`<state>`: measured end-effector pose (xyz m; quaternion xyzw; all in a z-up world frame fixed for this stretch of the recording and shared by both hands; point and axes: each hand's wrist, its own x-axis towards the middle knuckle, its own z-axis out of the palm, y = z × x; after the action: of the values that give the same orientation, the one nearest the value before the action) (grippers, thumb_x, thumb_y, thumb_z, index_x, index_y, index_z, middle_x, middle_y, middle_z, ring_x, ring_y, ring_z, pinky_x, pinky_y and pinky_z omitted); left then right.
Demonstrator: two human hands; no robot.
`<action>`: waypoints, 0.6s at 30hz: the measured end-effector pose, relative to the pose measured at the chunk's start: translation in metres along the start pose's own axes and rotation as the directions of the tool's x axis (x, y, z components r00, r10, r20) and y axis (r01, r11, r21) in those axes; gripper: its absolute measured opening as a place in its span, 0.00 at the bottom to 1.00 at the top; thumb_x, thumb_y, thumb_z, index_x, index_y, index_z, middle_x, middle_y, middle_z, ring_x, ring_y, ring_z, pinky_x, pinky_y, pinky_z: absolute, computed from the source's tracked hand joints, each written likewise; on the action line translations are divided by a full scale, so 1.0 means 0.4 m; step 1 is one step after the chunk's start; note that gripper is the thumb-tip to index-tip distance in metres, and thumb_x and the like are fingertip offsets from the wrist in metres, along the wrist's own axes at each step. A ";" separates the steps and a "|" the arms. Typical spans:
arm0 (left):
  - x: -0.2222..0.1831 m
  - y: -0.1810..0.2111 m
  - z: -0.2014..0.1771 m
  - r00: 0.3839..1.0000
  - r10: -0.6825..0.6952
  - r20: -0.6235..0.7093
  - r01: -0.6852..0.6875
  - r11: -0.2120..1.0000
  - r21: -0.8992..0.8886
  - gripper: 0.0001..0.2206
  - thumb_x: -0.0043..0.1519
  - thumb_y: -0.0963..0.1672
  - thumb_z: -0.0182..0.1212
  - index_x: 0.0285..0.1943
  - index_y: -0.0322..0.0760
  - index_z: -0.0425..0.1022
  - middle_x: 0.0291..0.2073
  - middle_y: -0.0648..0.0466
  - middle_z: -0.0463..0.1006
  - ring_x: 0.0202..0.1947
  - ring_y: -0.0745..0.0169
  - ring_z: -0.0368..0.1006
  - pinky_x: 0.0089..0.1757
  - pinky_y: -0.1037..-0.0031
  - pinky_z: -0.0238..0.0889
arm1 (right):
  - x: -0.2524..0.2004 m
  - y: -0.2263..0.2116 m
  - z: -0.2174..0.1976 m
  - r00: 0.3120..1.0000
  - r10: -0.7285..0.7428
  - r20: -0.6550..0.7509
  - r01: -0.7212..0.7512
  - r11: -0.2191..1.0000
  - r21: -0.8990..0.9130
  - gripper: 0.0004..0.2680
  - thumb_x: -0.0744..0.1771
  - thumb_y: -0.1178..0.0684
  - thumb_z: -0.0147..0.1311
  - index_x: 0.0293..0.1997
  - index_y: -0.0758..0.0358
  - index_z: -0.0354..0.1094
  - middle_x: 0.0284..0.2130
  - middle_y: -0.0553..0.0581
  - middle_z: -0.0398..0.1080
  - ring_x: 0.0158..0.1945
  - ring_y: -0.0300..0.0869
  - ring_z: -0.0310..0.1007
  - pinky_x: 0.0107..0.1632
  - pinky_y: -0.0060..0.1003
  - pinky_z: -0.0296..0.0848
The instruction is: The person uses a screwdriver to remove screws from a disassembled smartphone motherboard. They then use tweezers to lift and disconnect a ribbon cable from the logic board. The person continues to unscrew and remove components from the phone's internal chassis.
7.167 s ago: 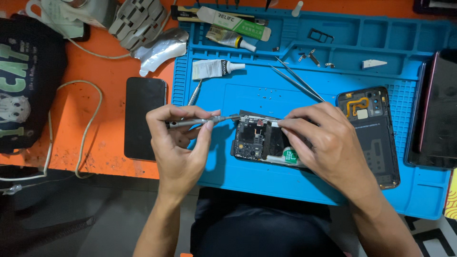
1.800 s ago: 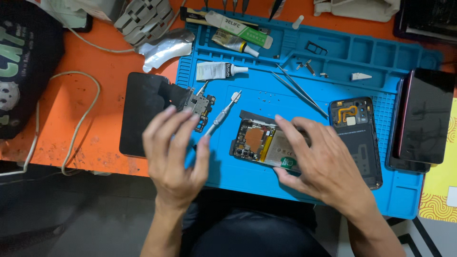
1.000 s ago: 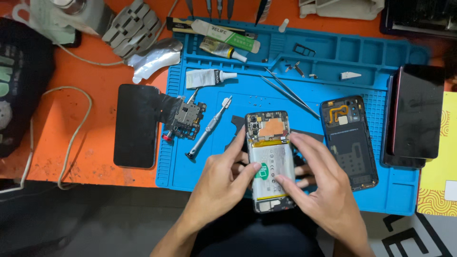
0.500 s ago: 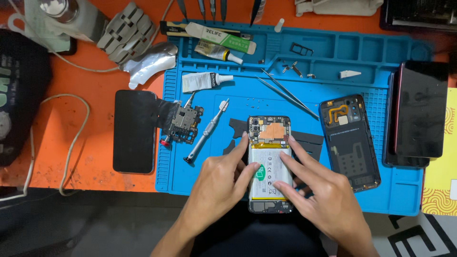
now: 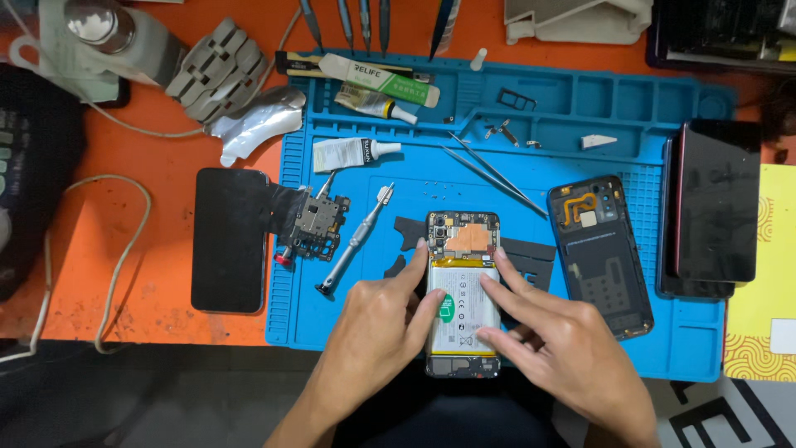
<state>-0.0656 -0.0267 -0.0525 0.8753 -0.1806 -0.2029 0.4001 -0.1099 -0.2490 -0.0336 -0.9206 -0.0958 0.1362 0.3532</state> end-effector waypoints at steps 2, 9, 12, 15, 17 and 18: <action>-0.003 -0.003 0.002 1.000 0.007 -0.009 -0.007 1.000 0.007 0.27 0.65 0.48 0.53 0.71 0.28 0.57 0.30 0.47 0.82 0.23 0.57 0.77 0.23 0.65 0.72 | -0.002 0.004 0.000 1.000 0.011 0.018 -0.011 1.000 0.004 0.24 0.61 0.49 0.62 0.64 0.55 0.62 0.67 0.57 0.57 0.29 0.30 0.81 0.32 0.31 0.87; -0.002 -0.004 0.019 0.999 0.036 0.001 -0.035 0.994 0.103 0.27 0.66 0.47 0.52 0.72 0.26 0.55 0.31 0.44 0.79 0.23 0.54 0.74 0.23 0.60 0.70 | -0.004 0.012 0.002 1.000 -0.002 0.025 0.003 1.000 -0.024 0.23 0.61 0.49 0.62 0.64 0.54 0.63 0.68 0.56 0.57 0.24 0.30 0.79 0.32 0.30 0.83; -0.003 -0.002 0.030 0.999 0.040 -0.013 -0.037 0.979 0.202 0.27 0.66 0.47 0.53 0.72 0.26 0.55 0.26 0.48 0.77 0.21 0.54 0.73 0.20 0.61 0.66 | -0.006 0.014 0.008 0.998 -0.054 -0.008 0.054 0.998 -0.033 0.23 0.61 0.49 0.62 0.63 0.57 0.63 0.67 0.58 0.58 0.30 0.30 0.80 0.37 0.30 0.84; 0.000 0.007 0.036 1.000 -0.009 -0.018 0.013 0.968 0.251 0.27 0.67 0.47 0.52 0.71 0.26 0.56 0.24 0.48 0.76 0.18 0.50 0.72 0.17 0.58 0.65 | -0.005 0.014 0.013 0.998 -0.057 -0.027 0.056 0.997 -0.047 0.22 0.62 0.50 0.61 0.63 0.58 0.64 0.67 0.58 0.59 0.34 0.33 0.81 0.38 0.33 0.84; -0.001 0.009 0.035 0.999 0.009 -0.035 0.001 0.966 0.259 0.26 0.67 0.47 0.52 0.71 0.26 0.56 0.23 0.48 0.76 0.17 0.51 0.72 0.17 0.59 0.64 | -0.002 0.005 0.016 0.992 -0.085 -0.089 0.080 0.995 -0.061 0.20 0.62 0.51 0.61 0.61 0.59 0.66 0.65 0.60 0.61 0.35 0.33 0.80 0.38 0.34 0.83; -0.002 0.009 0.035 0.998 0.028 -0.049 -0.014 0.963 0.269 0.26 0.67 0.47 0.52 0.70 0.26 0.57 0.23 0.48 0.75 0.17 0.51 0.71 0.16 0.60 0.63 | -0.001 0.000 0.019 0.982 -0.110 -0.152 0.099 0.992 -0.074 0.19 0.62 0.53 0.61 0.59 0.60 0.68 0.63 0.61 0.63 0.36 0.33 0.79 0.38 0.34 0.81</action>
<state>-0.0737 -0.0372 -0.0579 0.9244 -0.2054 -0.1493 0.2845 -0.1126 -0.2444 -0.0389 -0.9334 -0.1206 0.0417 0.3355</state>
